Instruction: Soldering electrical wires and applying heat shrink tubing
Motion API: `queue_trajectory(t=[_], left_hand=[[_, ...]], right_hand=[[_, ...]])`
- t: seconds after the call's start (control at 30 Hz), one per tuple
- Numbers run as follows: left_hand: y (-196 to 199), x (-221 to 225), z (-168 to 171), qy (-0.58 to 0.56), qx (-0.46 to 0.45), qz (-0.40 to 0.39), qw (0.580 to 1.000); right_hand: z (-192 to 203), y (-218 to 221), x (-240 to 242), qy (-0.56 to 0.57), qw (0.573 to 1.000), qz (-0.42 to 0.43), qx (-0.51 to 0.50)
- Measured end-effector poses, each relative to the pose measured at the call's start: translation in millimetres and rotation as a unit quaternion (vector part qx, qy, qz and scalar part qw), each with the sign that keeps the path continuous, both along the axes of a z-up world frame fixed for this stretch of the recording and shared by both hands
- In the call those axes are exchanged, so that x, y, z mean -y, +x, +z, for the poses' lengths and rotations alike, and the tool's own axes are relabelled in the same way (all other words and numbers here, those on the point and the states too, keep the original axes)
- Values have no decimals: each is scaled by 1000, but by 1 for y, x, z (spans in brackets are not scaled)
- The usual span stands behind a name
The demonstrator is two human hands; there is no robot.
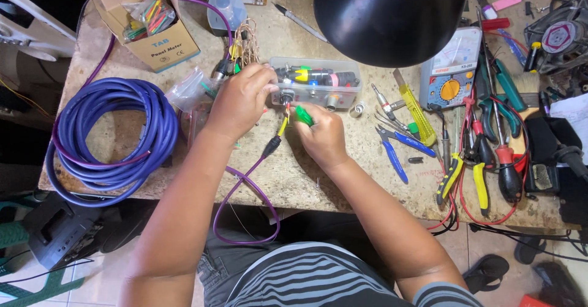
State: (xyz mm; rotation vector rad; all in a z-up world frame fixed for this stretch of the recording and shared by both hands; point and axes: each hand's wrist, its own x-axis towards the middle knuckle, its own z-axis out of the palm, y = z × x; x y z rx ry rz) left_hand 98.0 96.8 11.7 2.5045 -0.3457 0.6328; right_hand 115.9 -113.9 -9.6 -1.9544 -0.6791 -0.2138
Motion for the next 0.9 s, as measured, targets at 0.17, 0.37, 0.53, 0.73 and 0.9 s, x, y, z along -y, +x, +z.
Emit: queue_trajectory(t=[0.17,0.37,0.53,0.73,0.9], left_hand=[[-1,-1,-1,17,3,16,1000],[-3,8,-9,21,10,47,999],[-2,8,-4,23,7,45,999],[-3,8,1,26,7,44,999],[-4,8,3,22,-1,43,999]], right_hand=[[-8,4,-2,-14,1000,-17,11],[-2,6,-6,5,999,-46,-17],[15,0,-7,38,997,-49,-45],[16,5,-4,41,999,-5,-19],[15,7,-3,20,1000,-7,-4]])
